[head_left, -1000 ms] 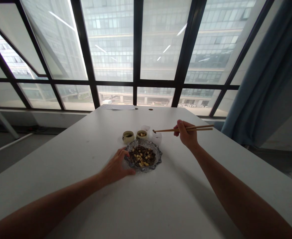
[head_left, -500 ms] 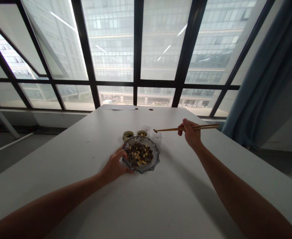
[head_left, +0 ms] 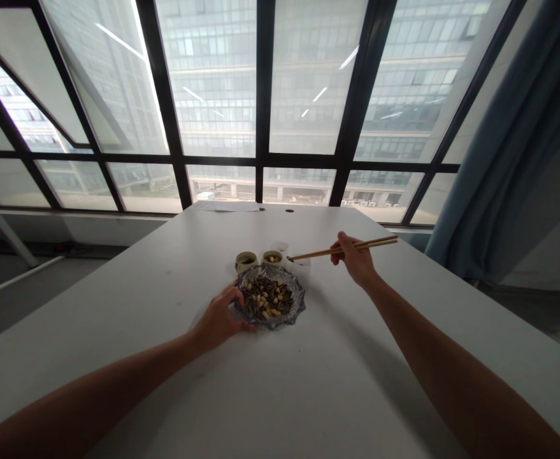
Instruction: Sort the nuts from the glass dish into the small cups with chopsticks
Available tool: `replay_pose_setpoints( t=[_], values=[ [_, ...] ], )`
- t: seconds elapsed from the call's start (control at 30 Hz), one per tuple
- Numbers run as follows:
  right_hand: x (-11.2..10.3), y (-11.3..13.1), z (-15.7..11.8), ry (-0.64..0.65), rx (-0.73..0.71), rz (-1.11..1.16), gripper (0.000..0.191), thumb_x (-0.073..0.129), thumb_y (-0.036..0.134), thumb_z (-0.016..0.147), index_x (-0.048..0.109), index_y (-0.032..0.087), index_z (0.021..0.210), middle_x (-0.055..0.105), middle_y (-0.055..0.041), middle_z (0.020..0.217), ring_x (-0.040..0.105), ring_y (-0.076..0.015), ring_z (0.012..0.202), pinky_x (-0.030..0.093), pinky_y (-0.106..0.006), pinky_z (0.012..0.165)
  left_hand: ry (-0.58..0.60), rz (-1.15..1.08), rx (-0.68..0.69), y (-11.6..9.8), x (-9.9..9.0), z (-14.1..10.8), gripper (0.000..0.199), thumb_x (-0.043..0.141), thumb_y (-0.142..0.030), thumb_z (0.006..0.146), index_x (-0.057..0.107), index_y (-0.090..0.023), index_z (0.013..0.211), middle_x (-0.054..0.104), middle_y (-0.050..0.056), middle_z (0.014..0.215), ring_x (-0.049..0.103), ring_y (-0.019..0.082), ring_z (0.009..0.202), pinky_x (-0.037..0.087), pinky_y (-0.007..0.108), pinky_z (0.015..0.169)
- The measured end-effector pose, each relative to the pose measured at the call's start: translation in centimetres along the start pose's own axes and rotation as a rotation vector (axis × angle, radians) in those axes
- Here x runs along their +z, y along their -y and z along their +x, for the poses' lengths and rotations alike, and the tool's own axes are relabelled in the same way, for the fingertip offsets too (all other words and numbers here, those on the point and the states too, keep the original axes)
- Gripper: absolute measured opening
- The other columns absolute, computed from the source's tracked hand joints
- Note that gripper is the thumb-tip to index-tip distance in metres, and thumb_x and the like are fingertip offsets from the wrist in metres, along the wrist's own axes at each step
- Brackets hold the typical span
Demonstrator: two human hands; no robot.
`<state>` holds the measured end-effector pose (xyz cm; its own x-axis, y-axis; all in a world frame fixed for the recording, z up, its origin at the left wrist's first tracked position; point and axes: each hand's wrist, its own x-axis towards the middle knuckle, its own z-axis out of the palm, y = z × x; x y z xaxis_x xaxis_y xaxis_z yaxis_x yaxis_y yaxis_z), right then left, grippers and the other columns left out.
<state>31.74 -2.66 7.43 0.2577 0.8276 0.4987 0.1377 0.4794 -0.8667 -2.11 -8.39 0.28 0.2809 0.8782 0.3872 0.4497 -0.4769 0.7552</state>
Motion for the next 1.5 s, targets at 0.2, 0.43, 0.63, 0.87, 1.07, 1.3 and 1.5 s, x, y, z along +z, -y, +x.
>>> replay_pose_setpoints(
  t=[0.2, 0.43, 0.63, 0.87, 1.07, 1.3, 1.5],
  values=[
    [-1.0, 0.3, 0.1, -0.162, -0.078, -0.147, 0.061, 0.06, 0.075, 0.082, 0.063, 0.019, 0.058, 0.057, -0.0021, 0.041, 0.05, -0.012, 0.036, 0.042, -0.024, 0.039, 0.014, -0.026, -0.028, 0.1, 0.1, 0.1, 0.057, 0.092, -0.043, 0.047, 0.048, -0.021, 0.076, 0.066, 0.01, 0.126, 0.063, 0.028, 0.11, 0.05, 0.038, 0.094],
    [-0.8, 0.6, -0.2, -0.183, -0.117, -0.211, 0.061, 0.057, 0.075, 0.084, 0.061, 0.02, 0.058, 0.057, -0.0026, 0.042, 0.051, -0.013, 0.038, 0.042, -0.025, 0.04, 0.016, 0.009, -0.048, 0.4, 0.1, 0.1, 0.058, 0.092, -0.046, 0.047, 0.051, -0.021, 0.078, 0.071, 0.004, 0.101, 0.063, 0.025, 0.095, 0.05, 0.033, 0.082],
    [-0.7, 0.0, -0.5, -0.013, -0.077, -0.236, 0.064, 0.062, 0.08, 0.076, 0.063, 0.019, 0.058, 0.057, -0.0026, 0.042, 0.05, -0.0127, 0.037, 0.038, -0.024, 0.037, 0.029, 0.019, -0.047, 0.4, 0.1, 0.1, 0.059, 0.093, -0.045, 0.046, 0.05, -0.021, 0.078, 0.068, 0.001, 0.094, 0.061, 0.021, 0.089, 0.05, 0.03, 0.078],
    [-0.4, 0.5, -1.0, 0.148, -0.065, -0.2, 0.066, 0.063, 0.083, 0.072, 0.064, 0.019, 0.057, 0.058, -0.0025, 0.042, 0.05, -0.0119, 0.038, 0.039, -0.024, 0.038, 0.041, 0.021, -0.05, 0.2, 0.0, 0.1, 0.058, 0.092, -0.045, 0.048, 0.049, -0.021, 0.079, 0.067, 0.001, 0.095, 0.06, 0.021, 0.089, 0.049, 0.03, 0.077],
    [-0.1, 0.8, -1.3, 0.231, -0.042, -0.195, 0.065, 0.064, 0.082, 0.073, 0.066, 0.019, 0.059, 0.059, -0.0019, 0.042, 0.052, -0.0124, 0.039, 0.041, -0.024, 0.04, 0.046, 0.02, -0.058, 0.3, 0.0, 0.1, 0.059, 0.093, -0.044, 0.048, 0.048, -0.021, 0.08, 0.067, 0.002, 0.096, 0.06, 0.021, 0.089, 0.049, 0.03, 0.077],
    [0.0, 0.1, -1.2, 0.25, -0.081, -0.202, 0.062, 0.061, 0.078, 0.08, 0.066, 0.019, 0.062, 0.06, -0.0019, 0.046, 0.053, -0.0122, 0.042, 0.04, -0.024, 0.041, 0.029, 0.037, -0.034, 0.5, 0.1, 0.1, 0.058, 0.092, -0.043, 0.048, 0.049, -0.021, 0.079, 0.067, 0.001, 0.094, 0.061, 0.022, 0.089, 0.049, 0.03, 0.077],
    [0.0, 0.7, -1.3, 0.229, -0.074, -0.197, 0.063, 0.063, 0.079, 0.078, 0.065, 0.019, 0.061, 0.059, -0.0022, 0.045, 0.052, -0.0125, 0.041, 0.041, -0.025, 0.041, 0.044, 0.036, -0.055, 0.1, 0.0, 0.2, 0.058, 0.092, -0.043, 0.047, 0.049, -0.021, 0.079, 0.067, 0.0, 0.093, 0.061, 0.022, 0.089, 0.049, 0.031, 0.077]
  ],
)
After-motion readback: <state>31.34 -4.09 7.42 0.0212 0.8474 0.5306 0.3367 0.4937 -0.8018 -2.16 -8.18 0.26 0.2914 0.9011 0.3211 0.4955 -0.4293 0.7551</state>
